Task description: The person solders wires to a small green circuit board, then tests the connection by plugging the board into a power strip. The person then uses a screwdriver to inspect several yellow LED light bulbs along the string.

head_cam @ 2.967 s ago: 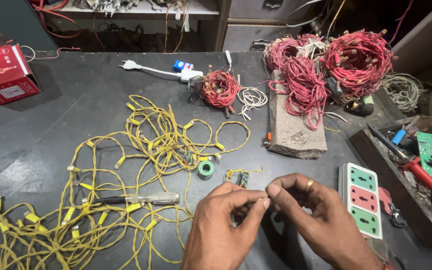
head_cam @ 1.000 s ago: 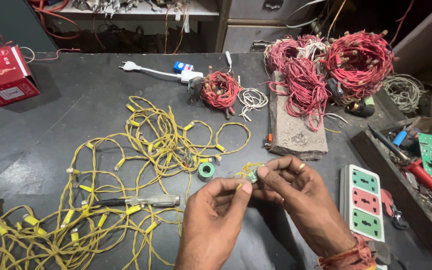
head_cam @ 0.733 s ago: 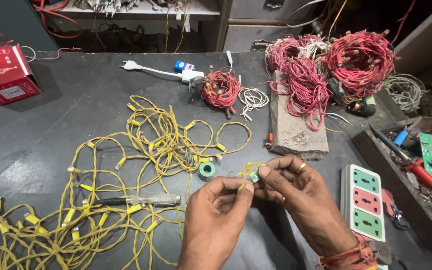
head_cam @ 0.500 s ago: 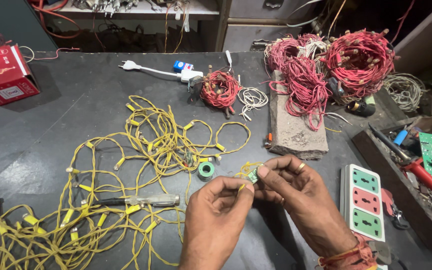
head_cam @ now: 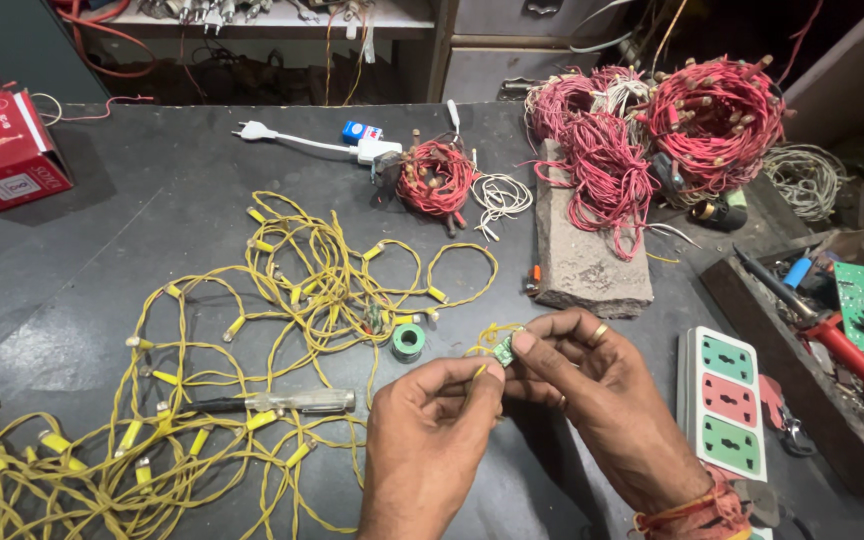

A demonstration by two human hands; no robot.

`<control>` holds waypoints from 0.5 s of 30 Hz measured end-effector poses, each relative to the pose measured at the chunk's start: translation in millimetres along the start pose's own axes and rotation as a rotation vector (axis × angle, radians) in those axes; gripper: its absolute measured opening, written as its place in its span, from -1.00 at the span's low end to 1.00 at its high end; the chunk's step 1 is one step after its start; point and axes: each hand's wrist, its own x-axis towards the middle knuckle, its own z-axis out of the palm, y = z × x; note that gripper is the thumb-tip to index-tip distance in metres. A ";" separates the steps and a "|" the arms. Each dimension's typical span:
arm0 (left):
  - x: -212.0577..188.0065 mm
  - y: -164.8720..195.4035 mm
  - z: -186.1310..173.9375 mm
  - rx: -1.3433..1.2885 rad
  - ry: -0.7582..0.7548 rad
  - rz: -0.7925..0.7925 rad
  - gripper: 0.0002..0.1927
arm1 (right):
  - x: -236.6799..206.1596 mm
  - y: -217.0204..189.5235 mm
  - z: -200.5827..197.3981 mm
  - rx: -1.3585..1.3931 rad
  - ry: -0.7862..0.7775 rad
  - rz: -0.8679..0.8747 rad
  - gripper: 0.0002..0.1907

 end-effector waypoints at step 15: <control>-5.6 13.9 1.7 0.108 0.107 -0.012 -0.73 | -4.9 -0.8 -4.5 -0.072 -0.074 -0.046 -0.65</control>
